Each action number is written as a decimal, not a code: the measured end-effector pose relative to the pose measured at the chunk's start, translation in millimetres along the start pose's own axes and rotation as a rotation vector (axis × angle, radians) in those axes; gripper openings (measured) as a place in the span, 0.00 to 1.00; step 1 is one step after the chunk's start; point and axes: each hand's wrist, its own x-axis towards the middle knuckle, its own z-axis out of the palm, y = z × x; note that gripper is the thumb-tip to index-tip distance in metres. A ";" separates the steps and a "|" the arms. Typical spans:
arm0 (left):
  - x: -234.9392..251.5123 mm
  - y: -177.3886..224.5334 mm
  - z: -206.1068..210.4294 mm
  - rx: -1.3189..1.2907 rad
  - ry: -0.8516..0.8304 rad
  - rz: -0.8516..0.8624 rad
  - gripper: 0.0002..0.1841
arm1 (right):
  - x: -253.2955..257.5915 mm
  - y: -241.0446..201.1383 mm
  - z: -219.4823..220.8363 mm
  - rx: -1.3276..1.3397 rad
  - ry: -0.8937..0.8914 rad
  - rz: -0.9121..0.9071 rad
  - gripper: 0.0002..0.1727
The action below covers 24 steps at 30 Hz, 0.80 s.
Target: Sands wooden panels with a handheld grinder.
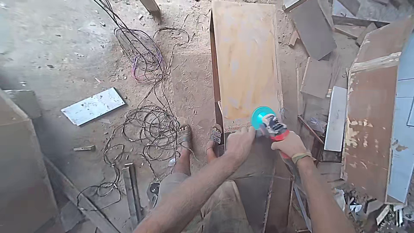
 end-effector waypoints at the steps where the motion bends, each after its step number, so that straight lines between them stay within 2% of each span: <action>1: -13.0 -20.0 3.3 0.031 0.014 -0.049 0.17 | -11.6 -20.9 5.0 -0.071 -0.035 -0.058 0.42; 4: -53.2 -64.4 5.5 0.120 -0.008 -0.231 0.15 | -41.6 -69.5 27.5 -0.240 -0.130 -0.206 0.39; 7: -70.9 -81.4 0.6 0.187 -0.104 -0.349 0.19 | -59.4 -91.4 38.3 -0.319 -0.173 -0.260 0.36; 13: -57.9 -57.6 8.7 0.070 -0.197 -0.388 0.24 | -57.3 -90.3 5.4 -0.415 -0.235 -0.235 0.33; 19: -52.0 -38.0 18.2 0.079 -0.223 -0.378 0.24 | -51.6 -67.1 -1.0 -0.399 -0.251 -0.225 0.33; 24: -27.1 -14.7 7.7 0.098 -0.221 -0.329 0.23 | -28.6 -43.8 -6.9 -0.321 -0.180 -0.175 0.37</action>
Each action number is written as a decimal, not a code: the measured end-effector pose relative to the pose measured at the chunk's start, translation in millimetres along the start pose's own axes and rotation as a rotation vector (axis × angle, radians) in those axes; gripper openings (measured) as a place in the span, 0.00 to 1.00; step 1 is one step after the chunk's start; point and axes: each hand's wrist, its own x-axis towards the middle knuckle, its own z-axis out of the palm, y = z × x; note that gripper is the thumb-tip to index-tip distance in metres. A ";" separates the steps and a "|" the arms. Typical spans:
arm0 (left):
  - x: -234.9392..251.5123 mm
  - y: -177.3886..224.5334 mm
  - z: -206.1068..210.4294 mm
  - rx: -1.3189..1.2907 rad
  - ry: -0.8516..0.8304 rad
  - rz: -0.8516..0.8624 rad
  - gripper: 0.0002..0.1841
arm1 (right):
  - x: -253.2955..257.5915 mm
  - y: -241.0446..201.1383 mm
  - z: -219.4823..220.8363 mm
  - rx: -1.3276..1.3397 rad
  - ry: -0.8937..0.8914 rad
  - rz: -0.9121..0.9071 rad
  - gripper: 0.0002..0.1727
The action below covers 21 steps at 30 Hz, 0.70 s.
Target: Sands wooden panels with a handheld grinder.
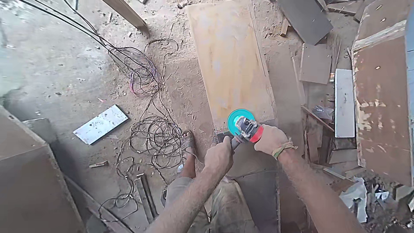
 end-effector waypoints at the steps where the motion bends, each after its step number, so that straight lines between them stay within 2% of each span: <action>1: 4.1 7.2 -5.2 0.008 0.003 0.027 0.23 | 2.3 7.0 -1.8 0.025 0.012 0.027 0.37; 5: 22.2 42.4 -15.1 0.043 0.012 0.149 0.23 | 12.7 43.4 -10.4 0.104 0.051 0.132 0.37; 12: 25.9 79.3 -23.4 0.070 0.008 0.201 0.24 | 18.5 75.6 -13.3 0.206 0.092 0.211 0.38; 17: 34.2 101.0 -28.0 0.085 0.036 0.301 0.21 | 25.4 100.2 8.1 0.395 0.160 0.330 0.47; 19: 27.9 98.4 -27.8 0.086 0.031 0.306 0.20 | 25.9 101.1 21.3 0.452 0.179 0.338 0.49; 21: 16.0 73.7 -23.6 0.063 0.026 0.255 0.20 | 20.5 81.0 31.8 0.445 0.164 0.282 0.49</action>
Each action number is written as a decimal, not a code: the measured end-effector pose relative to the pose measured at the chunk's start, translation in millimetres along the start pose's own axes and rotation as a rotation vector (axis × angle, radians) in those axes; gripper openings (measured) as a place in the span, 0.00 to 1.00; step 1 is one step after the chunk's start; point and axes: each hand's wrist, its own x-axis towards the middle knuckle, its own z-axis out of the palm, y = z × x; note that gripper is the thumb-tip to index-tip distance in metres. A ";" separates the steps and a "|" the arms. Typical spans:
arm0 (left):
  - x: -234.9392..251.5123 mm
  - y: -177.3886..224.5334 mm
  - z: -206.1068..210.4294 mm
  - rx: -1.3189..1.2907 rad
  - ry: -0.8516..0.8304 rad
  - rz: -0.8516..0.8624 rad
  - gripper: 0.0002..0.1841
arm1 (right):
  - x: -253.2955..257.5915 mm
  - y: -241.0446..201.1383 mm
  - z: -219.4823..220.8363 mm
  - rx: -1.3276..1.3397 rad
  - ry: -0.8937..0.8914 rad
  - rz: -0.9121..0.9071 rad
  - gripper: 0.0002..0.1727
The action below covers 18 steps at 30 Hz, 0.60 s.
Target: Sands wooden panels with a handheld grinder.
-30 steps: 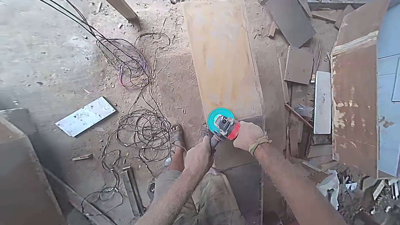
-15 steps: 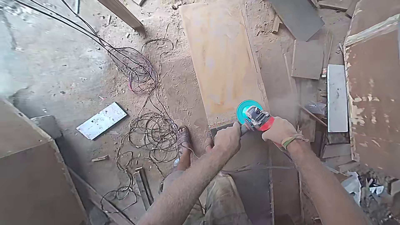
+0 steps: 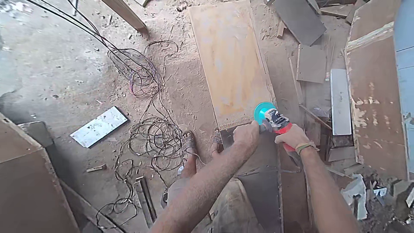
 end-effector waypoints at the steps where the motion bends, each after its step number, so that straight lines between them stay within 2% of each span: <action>1: -9.5 -17.7 4.8 0.003 0.017 -0.040 0.20 | -9.3 -12.7 9.9 -0.031 -0.011 -0.049 0.48; 6: -57.5 -110.6 24.5 0.110 0.088 -0.305 0.18 | -59.9 -82.5 62.5 -0.156 -0.127 -0.326 0.42; 10: -84.3 -154.0 47.5 0.125 0.105 -0.406 0.20 | -84.9 -109.8 83.9 -0.230 -0.237 -0.439 0.39; 13: -96.1 -159.8 71.2 0.088 0.085 -0.458 0.22 | -93.9 -109.2 89.3 -0.301 -0.312 -0.476 0.37; 18: -69.9 -110.4 75.3 0.049 0.005 -0.379 0.23 | -74.3 -69.3 64.0 -0.311 -0.248 -0.366 0.39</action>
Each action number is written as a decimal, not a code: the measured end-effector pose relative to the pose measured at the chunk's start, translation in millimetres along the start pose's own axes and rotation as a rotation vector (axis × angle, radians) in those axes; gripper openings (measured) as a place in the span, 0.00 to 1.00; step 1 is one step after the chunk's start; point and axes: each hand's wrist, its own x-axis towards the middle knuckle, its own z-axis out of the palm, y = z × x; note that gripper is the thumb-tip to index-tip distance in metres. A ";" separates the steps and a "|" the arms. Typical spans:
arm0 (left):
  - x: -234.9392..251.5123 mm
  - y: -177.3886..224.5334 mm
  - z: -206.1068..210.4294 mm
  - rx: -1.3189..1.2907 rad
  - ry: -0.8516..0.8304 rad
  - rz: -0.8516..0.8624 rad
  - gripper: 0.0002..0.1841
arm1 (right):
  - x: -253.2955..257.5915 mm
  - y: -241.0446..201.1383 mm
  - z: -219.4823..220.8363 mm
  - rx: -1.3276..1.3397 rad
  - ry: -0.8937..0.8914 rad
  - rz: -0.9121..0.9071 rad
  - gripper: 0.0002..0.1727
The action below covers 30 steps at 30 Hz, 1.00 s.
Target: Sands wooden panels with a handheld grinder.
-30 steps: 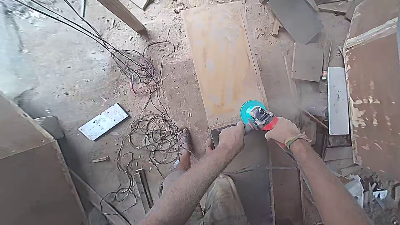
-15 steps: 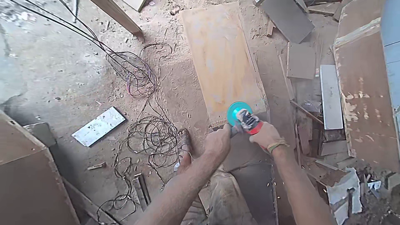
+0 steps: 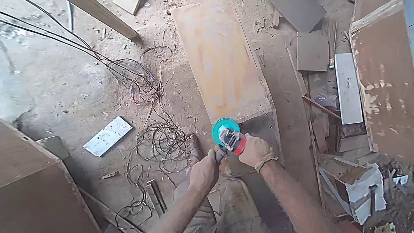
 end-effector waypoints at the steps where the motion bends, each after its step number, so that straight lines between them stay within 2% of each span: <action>1: 5.1 13.1 -4.4 0.001 -0.004 0.032 0.23 | 2.0 10.6 -5.8 0.006 0.027 0.034 0.39; 9: 26.9 107.6 -46.3 0.067 0.041 0.269 0.17 | 21.8 93.8 -42.0 0.170 0.166 0.229 0.41; 14: 34.6 161.0 -75.4 0.068 0.027 0.381 0.22 | 29.3 135.8 -49.5 0.363 0.264 0.381 0.47; 16: 36.6 163.5 -81.1 0.075 0.047 0.400 0.22 | 31.7 136.3 -46.9 0.414 0.299 0.401 0.50; 18: 34.1 141.1 -77.5 0.053 0.047 0.375 0.22 | 30.3 118.4 -38.2 0.390 0.289 0.369 0.49; 25: 11.1 -17.8 -18.8 0.039 0.092 0.025 0.17 | 3.5 -13.9 16.1 0.083 0.091 0.012 0.41; 28: 3.6 -43.0 2.5 0.035 0.068 -0.049 0.20 | -2.6 -32.4 26.9 0.031 0.011 -0.057 0.39; 30: 2.3 -35.7 11.4 0.043 0.040 -0.045 0.22 | -4.8 -22.3 25.6 0.033 -0.022 -0.066 0.38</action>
